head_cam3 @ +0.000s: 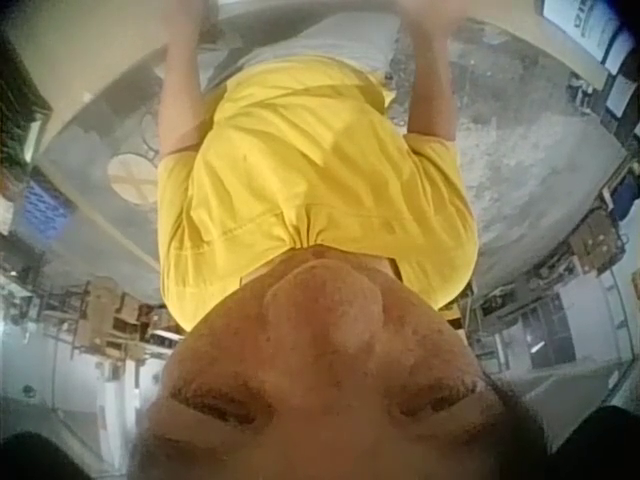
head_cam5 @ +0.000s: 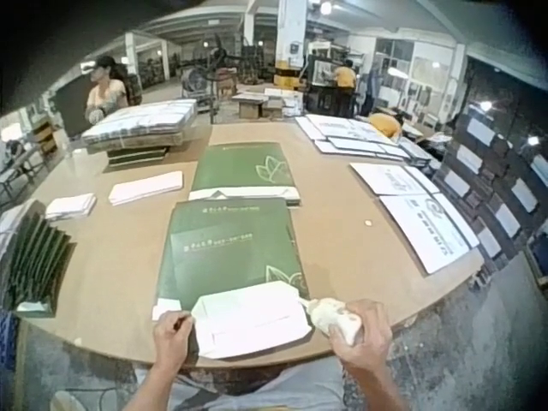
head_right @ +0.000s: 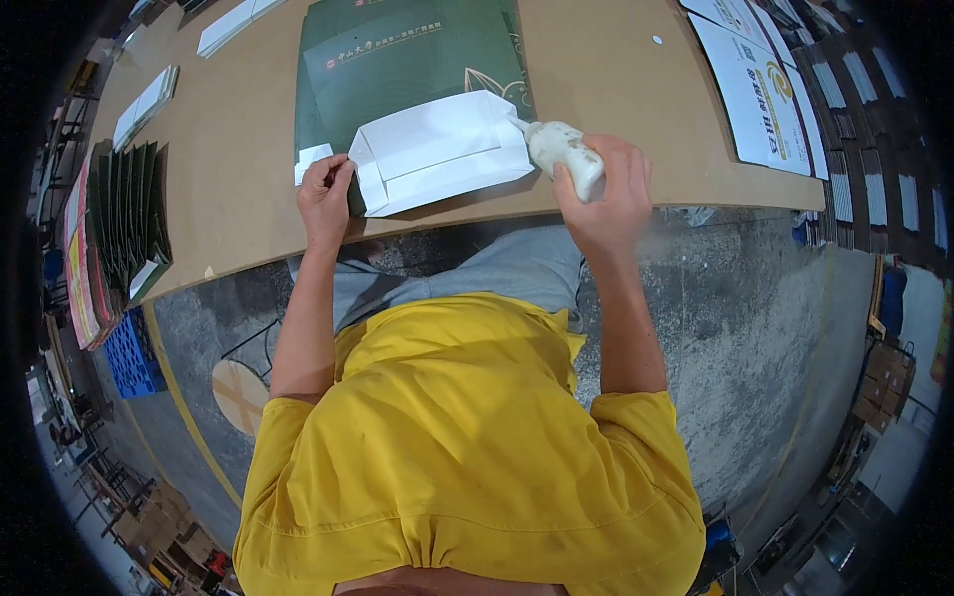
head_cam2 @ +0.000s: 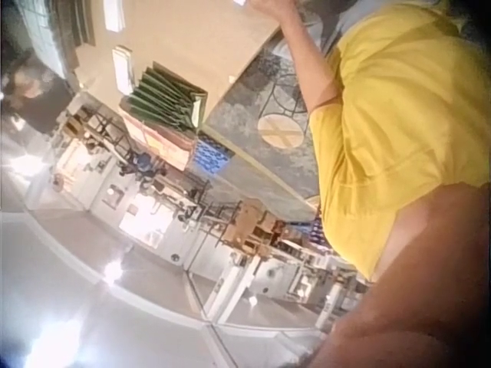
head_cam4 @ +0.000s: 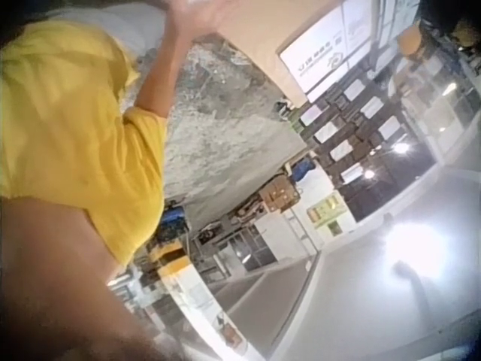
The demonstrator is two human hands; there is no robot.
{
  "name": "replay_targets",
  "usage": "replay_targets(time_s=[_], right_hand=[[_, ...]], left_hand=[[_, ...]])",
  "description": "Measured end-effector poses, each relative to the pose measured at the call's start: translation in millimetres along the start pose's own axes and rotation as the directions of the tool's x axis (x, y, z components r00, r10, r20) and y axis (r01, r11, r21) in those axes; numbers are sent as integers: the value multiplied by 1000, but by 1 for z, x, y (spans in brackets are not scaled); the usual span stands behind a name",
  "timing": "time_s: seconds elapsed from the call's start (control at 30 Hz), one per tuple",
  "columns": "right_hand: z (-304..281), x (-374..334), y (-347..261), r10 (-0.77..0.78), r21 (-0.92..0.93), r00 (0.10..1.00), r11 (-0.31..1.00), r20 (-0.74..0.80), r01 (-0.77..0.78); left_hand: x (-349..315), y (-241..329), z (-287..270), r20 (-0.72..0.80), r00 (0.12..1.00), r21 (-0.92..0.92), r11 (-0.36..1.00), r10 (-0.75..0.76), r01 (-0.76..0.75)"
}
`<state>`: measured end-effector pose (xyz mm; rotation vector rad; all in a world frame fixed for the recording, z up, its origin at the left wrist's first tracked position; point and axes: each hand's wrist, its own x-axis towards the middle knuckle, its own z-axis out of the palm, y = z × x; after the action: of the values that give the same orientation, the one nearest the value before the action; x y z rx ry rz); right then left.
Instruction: Apply glue to the edges of printed paper boxes and fold them into shape.
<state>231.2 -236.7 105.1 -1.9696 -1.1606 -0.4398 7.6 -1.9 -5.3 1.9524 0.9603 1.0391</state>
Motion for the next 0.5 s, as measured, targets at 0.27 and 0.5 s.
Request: replay_targets(time_s=[0.27,0.5], right_hand=[[-19,3,-9,337,289,935,911,-110,-295],[-35,10,-13,561,637,814,575,149,-513]], left_hand=[[1,2,-1,-4,1000,22,999,27,-27],[5,6,-9,-41,992,-167,980,-115,107]])
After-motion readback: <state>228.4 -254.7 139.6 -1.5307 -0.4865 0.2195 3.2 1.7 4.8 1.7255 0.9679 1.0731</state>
